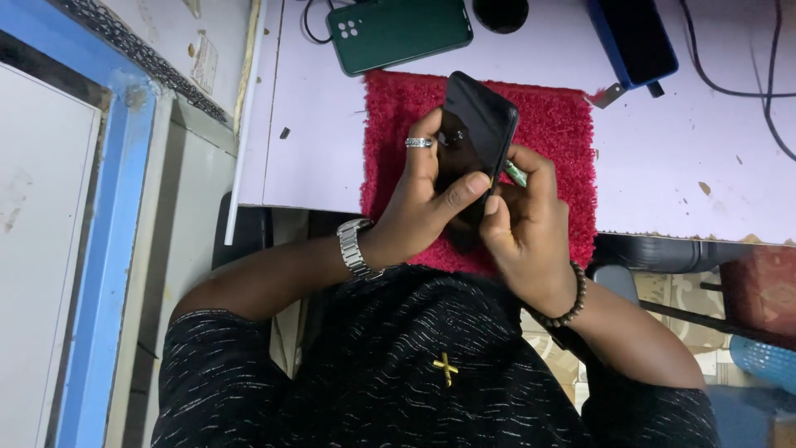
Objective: The person is disassembling a smartphone, starting with the SIM tray and back cover, then moving to internal components.
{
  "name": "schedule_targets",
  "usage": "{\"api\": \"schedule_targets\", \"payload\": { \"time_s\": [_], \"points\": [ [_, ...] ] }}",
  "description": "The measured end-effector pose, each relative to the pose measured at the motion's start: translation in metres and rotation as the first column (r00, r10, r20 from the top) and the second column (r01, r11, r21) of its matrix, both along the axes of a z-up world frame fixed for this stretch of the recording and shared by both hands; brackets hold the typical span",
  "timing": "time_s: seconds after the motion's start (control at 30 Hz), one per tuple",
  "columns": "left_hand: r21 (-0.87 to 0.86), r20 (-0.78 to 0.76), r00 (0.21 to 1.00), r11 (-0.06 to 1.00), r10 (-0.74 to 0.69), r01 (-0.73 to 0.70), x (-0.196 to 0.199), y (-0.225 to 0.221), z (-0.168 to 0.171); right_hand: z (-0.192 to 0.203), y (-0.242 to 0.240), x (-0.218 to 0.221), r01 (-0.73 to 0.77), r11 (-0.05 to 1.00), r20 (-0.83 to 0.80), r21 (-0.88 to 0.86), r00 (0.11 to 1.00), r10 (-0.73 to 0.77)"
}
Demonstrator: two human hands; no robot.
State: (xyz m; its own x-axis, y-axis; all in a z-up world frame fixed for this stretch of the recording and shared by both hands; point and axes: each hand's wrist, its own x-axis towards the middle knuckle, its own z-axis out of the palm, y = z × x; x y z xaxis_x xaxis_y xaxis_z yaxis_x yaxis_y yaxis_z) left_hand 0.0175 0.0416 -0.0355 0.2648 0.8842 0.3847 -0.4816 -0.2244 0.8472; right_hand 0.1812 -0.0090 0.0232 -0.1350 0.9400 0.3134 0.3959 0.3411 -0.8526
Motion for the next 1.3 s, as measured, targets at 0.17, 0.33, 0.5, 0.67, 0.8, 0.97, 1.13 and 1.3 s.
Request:
{"api": "schedule_targets", "payload": {
  "time_s": [0.17,0.33,0.5,0.67,0.8,0.97,1.13,1.3],
  "points": [
    [-0.125,0.011,0.996,0.989,-0.084,0.085,-0.004,0.004,0.013,0.01,0.004,0.001,0.05,0.997,0.161,0.054,0.985,-0.058],
    [-0.222,0.014,0.997,0.972,-0.08,0.081,-0.01,0.014,0.008,0.03,0.007,-0.016,-0.002,0.999,0.244,0.032,0.97,-0.006],
    [-0.206,0.088,0.989,0.969,-0.118,0.134,-0.012,0.01,0.004,0.018,0.007,-0.014,-0.028,0.999,0.28,0.033,0.96,0.017],
    [-0.168,0.073,0.983,0.969,-0.17,0.181,-0.015,0.011,0.014,0.013,0.006,-0.012,-0.039,0.998,0.28,0.057,0.96,0.021],
    [-0.163,0.082,0.965,0.952,-0.25,0.261,-0.02,0.017,0.012,0.012,0.007,-0.008,-0.061,0.997,0.28,0.045,0.959,0.046],
    [-0.119,0.085,0.959,0.952,-0.272,0.28,-0.02,0.016,0.001,0.02,0.007,-0.01,-0.071,0.997,0.27,0.035,0.961,0.059],
    [0.248,-0.282,0.957,0.958,-0.069,0.142,-0.036,0.004,0.046,0.016,0.006,0.007,-0.212,0.975,0.407,-0.072,0.886,0.223],
    [0.684,-0.566,0.651,0.729,0.507,0.027,-0.048,0.024,0.04,0.064,0.011,0.02,-0.212,0.941,0.366,-0.263,0.881,0.301]
  ]
}}
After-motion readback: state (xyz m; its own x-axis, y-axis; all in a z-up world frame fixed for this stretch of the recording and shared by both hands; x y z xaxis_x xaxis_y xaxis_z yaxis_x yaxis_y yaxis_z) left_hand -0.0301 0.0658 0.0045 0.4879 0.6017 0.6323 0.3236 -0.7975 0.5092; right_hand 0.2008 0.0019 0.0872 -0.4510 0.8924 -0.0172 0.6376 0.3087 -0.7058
